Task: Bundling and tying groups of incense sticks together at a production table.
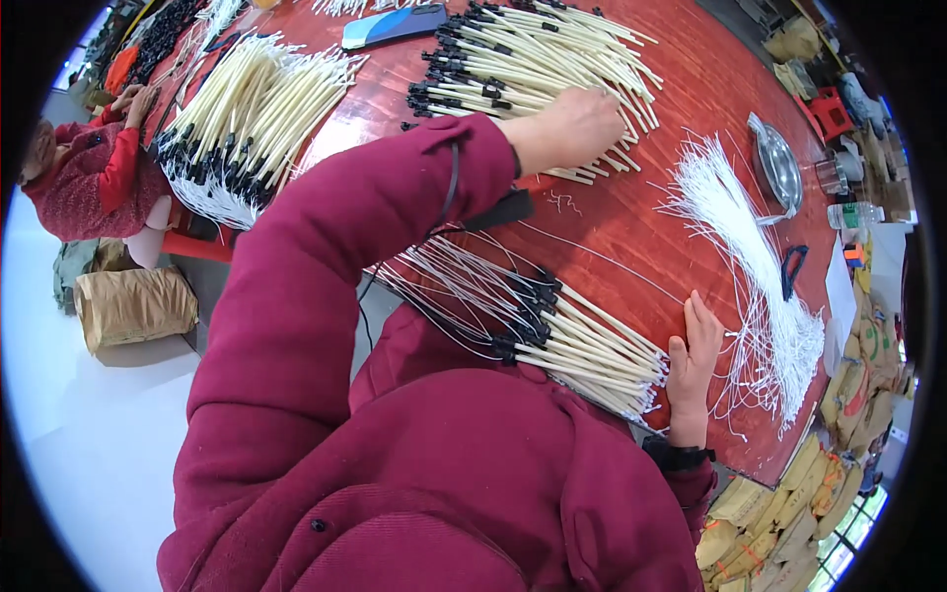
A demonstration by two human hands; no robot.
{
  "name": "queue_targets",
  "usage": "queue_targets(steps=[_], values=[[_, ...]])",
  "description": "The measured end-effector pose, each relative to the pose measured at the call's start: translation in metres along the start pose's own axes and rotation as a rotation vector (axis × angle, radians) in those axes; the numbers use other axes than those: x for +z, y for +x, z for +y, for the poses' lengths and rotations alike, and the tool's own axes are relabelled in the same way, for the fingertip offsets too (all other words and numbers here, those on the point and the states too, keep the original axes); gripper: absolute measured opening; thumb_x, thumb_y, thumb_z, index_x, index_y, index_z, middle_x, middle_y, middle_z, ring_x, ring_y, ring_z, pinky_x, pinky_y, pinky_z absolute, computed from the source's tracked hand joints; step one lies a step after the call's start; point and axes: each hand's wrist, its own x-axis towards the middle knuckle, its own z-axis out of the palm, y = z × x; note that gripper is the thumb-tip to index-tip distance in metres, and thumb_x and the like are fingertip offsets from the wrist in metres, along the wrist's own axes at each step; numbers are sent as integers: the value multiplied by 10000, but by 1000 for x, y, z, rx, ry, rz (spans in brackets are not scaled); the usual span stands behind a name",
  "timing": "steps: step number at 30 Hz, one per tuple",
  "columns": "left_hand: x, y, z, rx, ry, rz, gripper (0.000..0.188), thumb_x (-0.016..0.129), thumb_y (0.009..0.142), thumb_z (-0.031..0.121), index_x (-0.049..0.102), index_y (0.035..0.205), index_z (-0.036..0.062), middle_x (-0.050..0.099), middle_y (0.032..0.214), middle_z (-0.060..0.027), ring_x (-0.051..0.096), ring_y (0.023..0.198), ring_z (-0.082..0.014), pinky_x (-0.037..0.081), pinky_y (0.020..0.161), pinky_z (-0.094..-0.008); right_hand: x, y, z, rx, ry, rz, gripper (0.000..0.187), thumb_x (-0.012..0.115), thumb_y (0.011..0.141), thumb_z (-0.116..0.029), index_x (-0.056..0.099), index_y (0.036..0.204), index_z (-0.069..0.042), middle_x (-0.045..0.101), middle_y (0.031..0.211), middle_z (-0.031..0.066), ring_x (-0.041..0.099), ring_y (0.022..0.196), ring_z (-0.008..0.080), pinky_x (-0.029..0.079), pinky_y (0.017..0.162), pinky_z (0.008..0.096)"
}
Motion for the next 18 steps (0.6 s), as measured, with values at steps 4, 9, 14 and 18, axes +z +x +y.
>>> queue_targets(steps=[4,9,14,18], values=[[14,10,6,-56,34,15,110,652,822,108,683,912,53,668,990,-140,679,963,-290,576,761,-422,2,-2,1,10,-1,19,729,403,1032,-595,575,1370,28,540,1457,152,478,1312,330,329,1122,457],[-2,11,17,-111,-38,62,103,649,827,131,712,861,56,687,958,-170,702,920,-283,580,741,-426,4,-2,0,30,7,38,719,408,1034,-588,590,1354,30,554,1445,148,486,1298,327,332,1116,453],[-38,-18,38,-29,-247,146,92,635,836,122,682,876,54,665,899,-169,693,879,-333,566,744,-457,7,-3,0,36,36,53,675,441,1035,-551,603,1336,31,571,1427,148,495,1284,329,339,1109,454],[-46,-72,32,-62,-378,189,72,624,846,105,667,870,53,650,870,-150,671,836,-384,551,737,-467,5,-2,12,-66,12,68,580,484,1039,-451,598,1346,28,575,1426,151,498,1279,328,343,1110,435]])
